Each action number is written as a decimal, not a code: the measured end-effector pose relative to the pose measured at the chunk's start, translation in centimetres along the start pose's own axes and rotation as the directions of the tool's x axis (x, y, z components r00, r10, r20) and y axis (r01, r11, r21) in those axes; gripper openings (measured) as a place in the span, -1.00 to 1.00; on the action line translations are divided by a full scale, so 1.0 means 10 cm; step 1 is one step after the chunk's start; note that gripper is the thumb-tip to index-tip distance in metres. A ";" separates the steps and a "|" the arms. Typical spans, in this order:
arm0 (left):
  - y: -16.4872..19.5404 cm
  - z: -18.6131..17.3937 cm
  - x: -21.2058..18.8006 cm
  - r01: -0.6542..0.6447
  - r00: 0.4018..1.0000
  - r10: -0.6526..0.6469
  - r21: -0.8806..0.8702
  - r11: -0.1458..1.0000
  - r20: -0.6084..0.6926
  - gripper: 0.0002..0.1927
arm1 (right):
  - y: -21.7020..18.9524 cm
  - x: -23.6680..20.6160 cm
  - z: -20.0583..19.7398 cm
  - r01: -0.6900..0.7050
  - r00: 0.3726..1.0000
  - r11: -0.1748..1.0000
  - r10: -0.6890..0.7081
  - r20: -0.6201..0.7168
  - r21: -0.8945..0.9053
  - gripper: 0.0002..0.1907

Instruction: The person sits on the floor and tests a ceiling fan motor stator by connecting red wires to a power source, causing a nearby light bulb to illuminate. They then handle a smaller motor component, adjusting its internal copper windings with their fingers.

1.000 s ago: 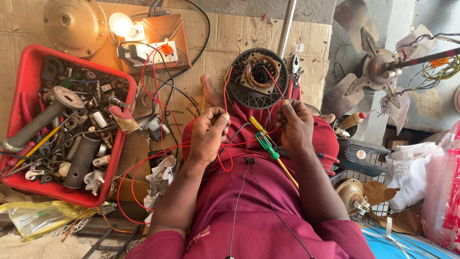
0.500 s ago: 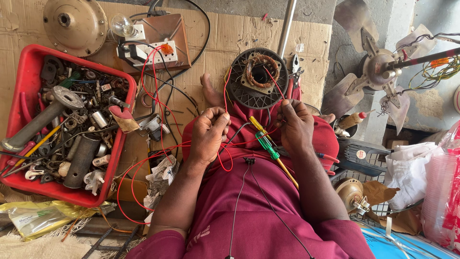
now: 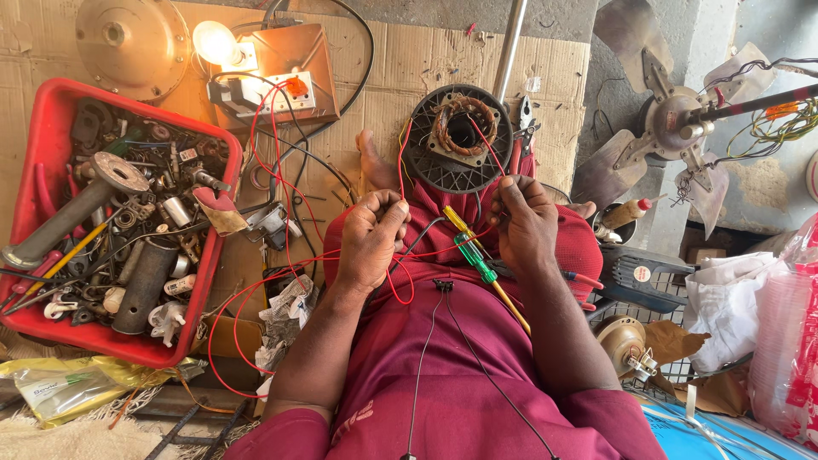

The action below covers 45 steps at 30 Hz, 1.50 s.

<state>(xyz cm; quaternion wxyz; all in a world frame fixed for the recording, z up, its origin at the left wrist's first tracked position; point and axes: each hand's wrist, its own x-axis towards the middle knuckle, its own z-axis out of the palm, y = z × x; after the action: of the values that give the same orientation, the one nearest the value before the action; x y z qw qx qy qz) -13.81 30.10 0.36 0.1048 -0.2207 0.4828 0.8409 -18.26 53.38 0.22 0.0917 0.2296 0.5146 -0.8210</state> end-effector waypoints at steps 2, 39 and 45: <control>0.00 0.00 0.00 -0.008 1.000 0.008 -0.005 1.000 0.009 -0.92 | 0.00 0.00 0.00 0.003 1.000 1.000 -0.003 0.011 0.002 -0.88; 0.12 0.00 -0.25 -0.031 0.995 0.012 0.183 0.983 0.102 -0.89 | 0.01 -0.01 -0.01 0.012 0.999 1.000 -0.012 0.031 -0.003 -0.88; 0.06 -0.02 -0.24 0.003 0.997 -0.017 0.181 0.984 0.076 -0.90 | 0.01 -0.02 -0.01 0.008 1.000 1.000 -0.008 0.022 -0.019 -0.88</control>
<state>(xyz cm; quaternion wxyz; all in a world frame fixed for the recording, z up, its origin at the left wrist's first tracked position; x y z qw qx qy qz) -11.90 29.67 1.87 0.1474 -0.1800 0.5514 0.8012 -18.05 53.41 0.18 0.0964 0.2176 0.5224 -0.8188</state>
